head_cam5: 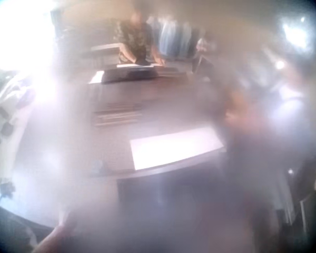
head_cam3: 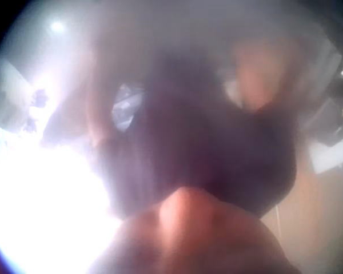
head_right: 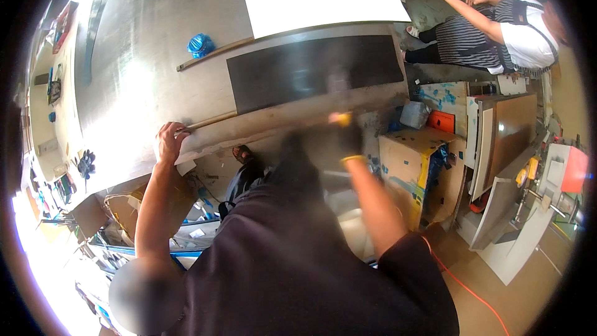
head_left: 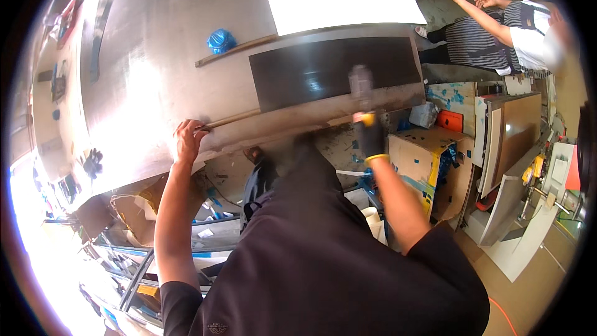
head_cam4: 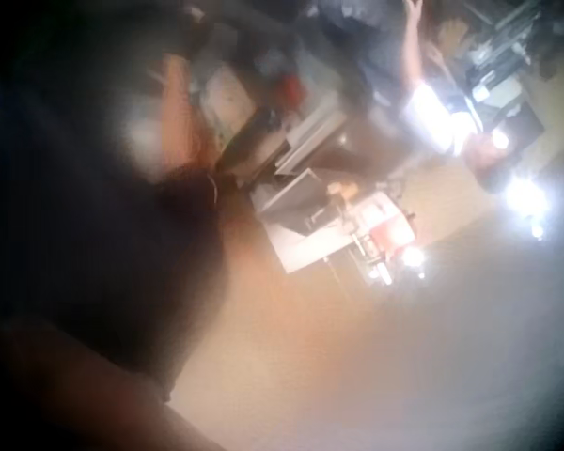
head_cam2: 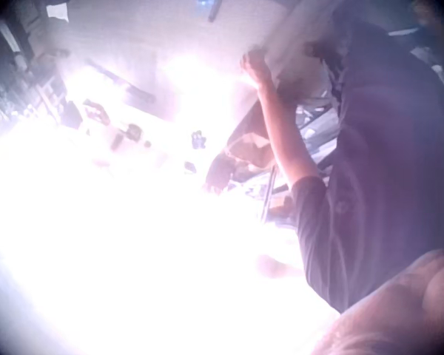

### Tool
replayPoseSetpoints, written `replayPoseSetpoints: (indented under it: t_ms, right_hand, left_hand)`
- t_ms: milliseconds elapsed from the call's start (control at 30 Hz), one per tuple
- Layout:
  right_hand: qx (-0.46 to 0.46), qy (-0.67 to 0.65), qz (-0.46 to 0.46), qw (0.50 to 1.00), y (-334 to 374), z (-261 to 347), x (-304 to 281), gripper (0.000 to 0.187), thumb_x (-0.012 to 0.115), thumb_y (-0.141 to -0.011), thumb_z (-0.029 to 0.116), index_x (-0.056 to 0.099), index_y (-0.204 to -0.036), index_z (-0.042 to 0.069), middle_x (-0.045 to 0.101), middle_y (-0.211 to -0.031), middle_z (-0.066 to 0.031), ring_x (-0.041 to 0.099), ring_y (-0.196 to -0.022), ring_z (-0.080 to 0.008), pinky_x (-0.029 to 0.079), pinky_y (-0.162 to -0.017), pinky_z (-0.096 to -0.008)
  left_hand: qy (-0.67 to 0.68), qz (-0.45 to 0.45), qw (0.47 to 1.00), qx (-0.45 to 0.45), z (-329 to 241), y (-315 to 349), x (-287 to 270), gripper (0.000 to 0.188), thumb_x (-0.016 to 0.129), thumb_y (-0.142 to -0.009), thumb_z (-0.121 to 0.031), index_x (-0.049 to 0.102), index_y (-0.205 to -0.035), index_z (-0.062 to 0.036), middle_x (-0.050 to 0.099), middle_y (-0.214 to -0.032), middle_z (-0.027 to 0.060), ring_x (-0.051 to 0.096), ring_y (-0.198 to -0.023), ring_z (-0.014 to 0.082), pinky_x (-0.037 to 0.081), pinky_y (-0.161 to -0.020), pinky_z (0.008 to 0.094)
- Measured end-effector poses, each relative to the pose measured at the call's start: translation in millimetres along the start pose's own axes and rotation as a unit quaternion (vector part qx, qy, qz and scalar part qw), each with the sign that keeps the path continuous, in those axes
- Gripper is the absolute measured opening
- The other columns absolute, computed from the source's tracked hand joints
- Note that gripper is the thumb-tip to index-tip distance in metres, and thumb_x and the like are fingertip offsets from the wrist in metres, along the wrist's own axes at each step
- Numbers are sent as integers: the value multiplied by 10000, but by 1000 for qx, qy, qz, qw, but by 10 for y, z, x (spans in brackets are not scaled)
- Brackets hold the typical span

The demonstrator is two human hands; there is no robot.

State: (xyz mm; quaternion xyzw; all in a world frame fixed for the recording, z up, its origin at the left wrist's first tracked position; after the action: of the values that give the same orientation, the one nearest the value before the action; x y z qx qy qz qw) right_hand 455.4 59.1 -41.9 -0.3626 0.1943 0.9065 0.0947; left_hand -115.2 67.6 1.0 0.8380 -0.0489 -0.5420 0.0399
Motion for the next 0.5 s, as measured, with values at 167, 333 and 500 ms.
replayPoseSetpoints:
  t_ms: [167,333,500]
  right_hand:
    - [-115,105,186,970,719,1350,1205,445,689,-962,412,617,-1221,58,731,-1076,-221,700,-1027,-453,556,-851,-519]
    - [-134,55,143,979,396,895,703,475,694,-960,462,632,-1190,51,736,-1060,-215,711,-1022,-438,556,-846,-510]
    - [-61,0,-81,995,-762,-595,-928,411,707,-992,465,631,-966,61,649,-845,-76,651,-779,-232,529,-724,-413]
  left_hand:
    - [19,14,1000,-12,-6,-38,27,252,880,-787,-134,759,-1000,-73,757,-984,117,731,-948,326,564,-856,428]
    - [-7,16,999,-44,-66,6,-30,263,885,-776,-142,758,-995,-71,757,-989,111,729,-961,326,561,-862,430]
    - [-7,-3,999,-42,-50,44,-43,274,881,-772,-161,755,-1006,-93,751,-986,91,712,-971,318,555,-863,435]
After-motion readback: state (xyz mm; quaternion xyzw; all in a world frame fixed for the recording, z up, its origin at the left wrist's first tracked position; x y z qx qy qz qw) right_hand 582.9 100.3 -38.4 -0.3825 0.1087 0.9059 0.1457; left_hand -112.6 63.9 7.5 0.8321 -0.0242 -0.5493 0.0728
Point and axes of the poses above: each hand's wrist, its own y-axis away from the middle knuckle, its own x-axis out of the palm, z = x × y, the point moved 9 cm from there along -y, towards the middle knuckle
